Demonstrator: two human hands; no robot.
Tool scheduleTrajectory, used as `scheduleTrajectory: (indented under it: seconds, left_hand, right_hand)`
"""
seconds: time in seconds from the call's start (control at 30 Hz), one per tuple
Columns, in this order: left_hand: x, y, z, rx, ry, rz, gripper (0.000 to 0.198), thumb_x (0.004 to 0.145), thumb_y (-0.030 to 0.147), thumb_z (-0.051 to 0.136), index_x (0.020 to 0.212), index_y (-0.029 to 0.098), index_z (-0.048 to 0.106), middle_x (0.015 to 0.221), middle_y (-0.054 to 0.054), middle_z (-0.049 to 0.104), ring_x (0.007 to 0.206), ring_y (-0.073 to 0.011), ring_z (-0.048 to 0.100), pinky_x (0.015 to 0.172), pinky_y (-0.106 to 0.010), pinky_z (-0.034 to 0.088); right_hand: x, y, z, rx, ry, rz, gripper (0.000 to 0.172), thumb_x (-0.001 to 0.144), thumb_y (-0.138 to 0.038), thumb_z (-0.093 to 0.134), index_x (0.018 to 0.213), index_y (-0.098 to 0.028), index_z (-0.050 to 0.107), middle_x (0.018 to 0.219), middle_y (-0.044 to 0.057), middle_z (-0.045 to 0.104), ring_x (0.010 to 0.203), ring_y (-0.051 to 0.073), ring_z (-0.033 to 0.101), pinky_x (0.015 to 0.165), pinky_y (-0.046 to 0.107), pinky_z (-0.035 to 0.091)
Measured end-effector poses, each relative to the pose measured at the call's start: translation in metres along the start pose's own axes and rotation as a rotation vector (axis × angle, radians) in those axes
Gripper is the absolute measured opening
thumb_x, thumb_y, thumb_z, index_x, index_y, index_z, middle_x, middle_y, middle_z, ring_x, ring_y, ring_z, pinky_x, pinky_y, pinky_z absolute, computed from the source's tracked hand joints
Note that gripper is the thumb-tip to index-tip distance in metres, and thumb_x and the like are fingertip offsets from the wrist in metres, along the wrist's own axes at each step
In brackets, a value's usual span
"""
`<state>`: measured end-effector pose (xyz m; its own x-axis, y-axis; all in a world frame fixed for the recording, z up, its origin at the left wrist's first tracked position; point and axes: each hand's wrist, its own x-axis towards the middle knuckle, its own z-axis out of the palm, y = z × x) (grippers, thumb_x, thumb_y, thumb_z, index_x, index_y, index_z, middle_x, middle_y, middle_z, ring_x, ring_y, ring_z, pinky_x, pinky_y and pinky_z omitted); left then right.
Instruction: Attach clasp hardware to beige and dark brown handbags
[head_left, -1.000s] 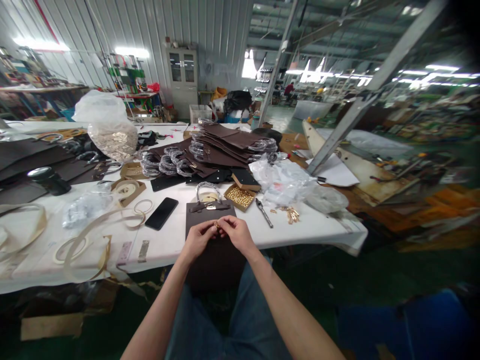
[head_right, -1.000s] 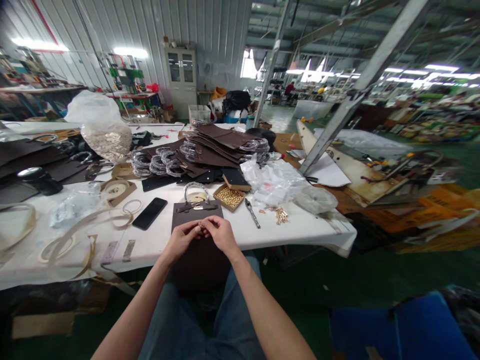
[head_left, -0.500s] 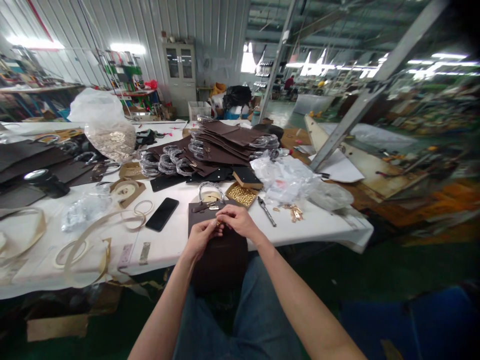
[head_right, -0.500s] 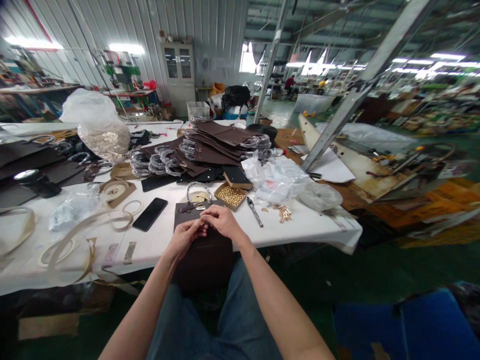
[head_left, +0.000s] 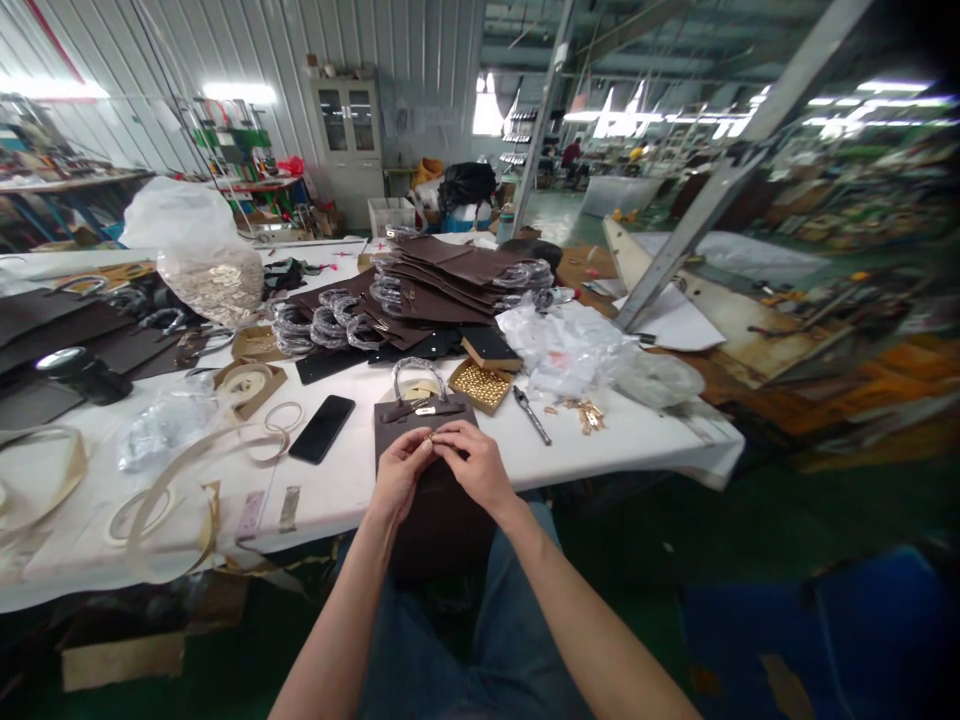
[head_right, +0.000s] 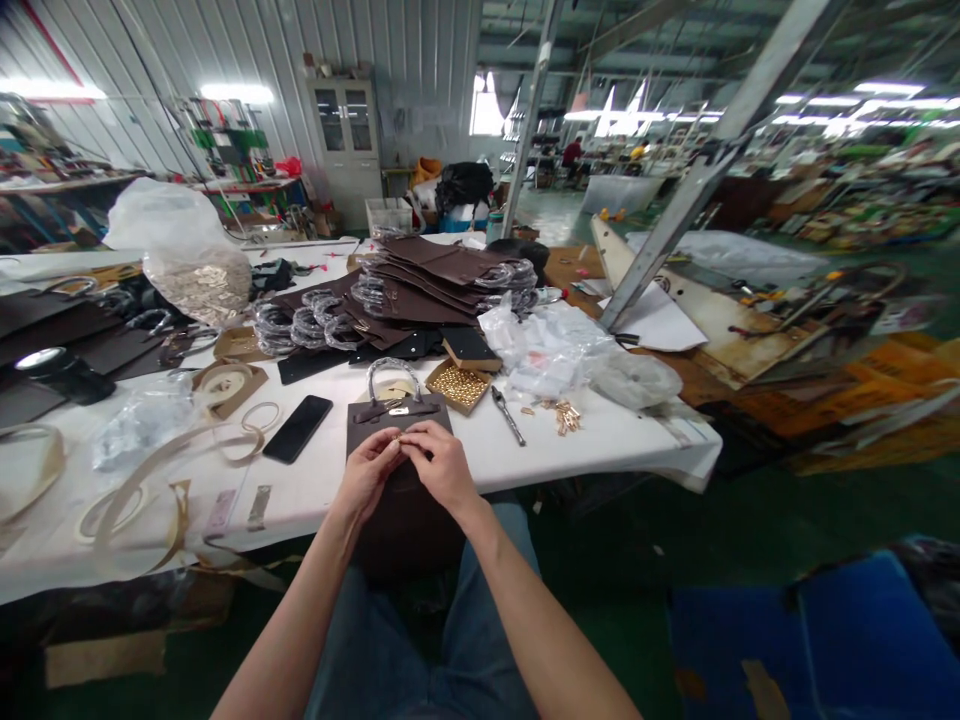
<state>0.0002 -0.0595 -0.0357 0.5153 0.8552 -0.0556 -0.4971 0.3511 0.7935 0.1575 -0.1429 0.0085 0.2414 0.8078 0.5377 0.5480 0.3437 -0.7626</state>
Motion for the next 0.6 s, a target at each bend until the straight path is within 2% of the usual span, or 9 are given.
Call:
scheduleTrajectory:
  seconds: [0.1, 0.2, 0.3, 0.5, 0.6]
  left_hand:
    - [-0.002, 0.002, 0.001, 0.021, 0.021, -0.047, 0.054, 0.076, 0.037, 0.108, 0.120, 0.016, 0.084, 0.122, -0.011, 0.083, 0.113, -0.0233, 0.080, 0.117, -0.042, 0.061]
    - [-0.002, 0.002, 0.005, 0.063, 0.051, -0.064, 0.057, 0.075, 0.040, 0.109, 0.120, 0.015, 0.085, 0.117, -0.012, 0.085, 0.106, -0.0231, 0.081, 0.112, -0.042, 0.063]
    - [-0.002, -0.002, 0.008, 0.113, 0.083, -0.043, 0.055, 0.076, 0.042, 0.108, 0.119, 0.015, 0.086, 0.115, -0.012, 0.085, 0.100, -0.0219, 0.081, 0.105, -0.040, 0.065]
    - [-0.004, -0.008, 0.004, 0.143, 0.050, 0.042, 0.043, 0.082, 0.039, 0.103, 0.113, 0.015, 0.086, 0.116, -0.013, 0.086, 0.106, -0.0248, 0.081, 0.112, -0.046, 0.062]
    - [-0.006, -0.008, 0.005, 0.176, 0.064, 0.058, 0.046, 0.083, 0.041, 0.103, 0.117, 0.014, 0.086, 0.115, -0.014, 0.086, 0.105, -0.0252, 0.081, 0.113, -0.047, 0.062]
  right_hand:
    - [0.008, 0.001, -0.011, 0.016, -0.084, -0.026, 0.018, 0.109, -0.028, 0.074, 0.117, -0.032, 0.090, 0.121, 0.008, 0.081, 0.113, 0.027, 0.077, 0.102, 0.042, 0.064]
    - [0.013, 0.000, -0.024, 0.014, -0.165, -0.055, 0.020, 0.112, -0.031, 0.072, 0.122, -0.033, 0.089, 0.123, 0.008, 0.081, 0.114, 0.028, 0.077, 0.103, 0.044, 0.065]
    - [0.012, -0.003, -0.029, -0.027, -0.168, -0.079, 0.024, 0.114, -0.028, 0.065, 0.125, -0.031, 0.087, 0.125, 0.009, 0.080, 0.115, 0.028, 0.077, 0.105, 0.046, 0.065]
    - [0.003, -0.008, -0.025, -0.202, -0.151, -0.101, 0.025, 0.114, -0.021, 0.058, 0.124, -0.025, 0.080, 0.122, 0.012, 0.077, 0.112, 0.027, 0.075, 0.102, 0.042, 0.063]
    - [0.002, -0.008, -0.024, -0.317, -0.181, -0.103, 0.022, 0.115, -0.021, 0.057, 0.121, -0.024, 0.077, 0.118, 0.012, 0.077, 0.108, 0.027, 0.074, 0.097, 0.040, 0.061]
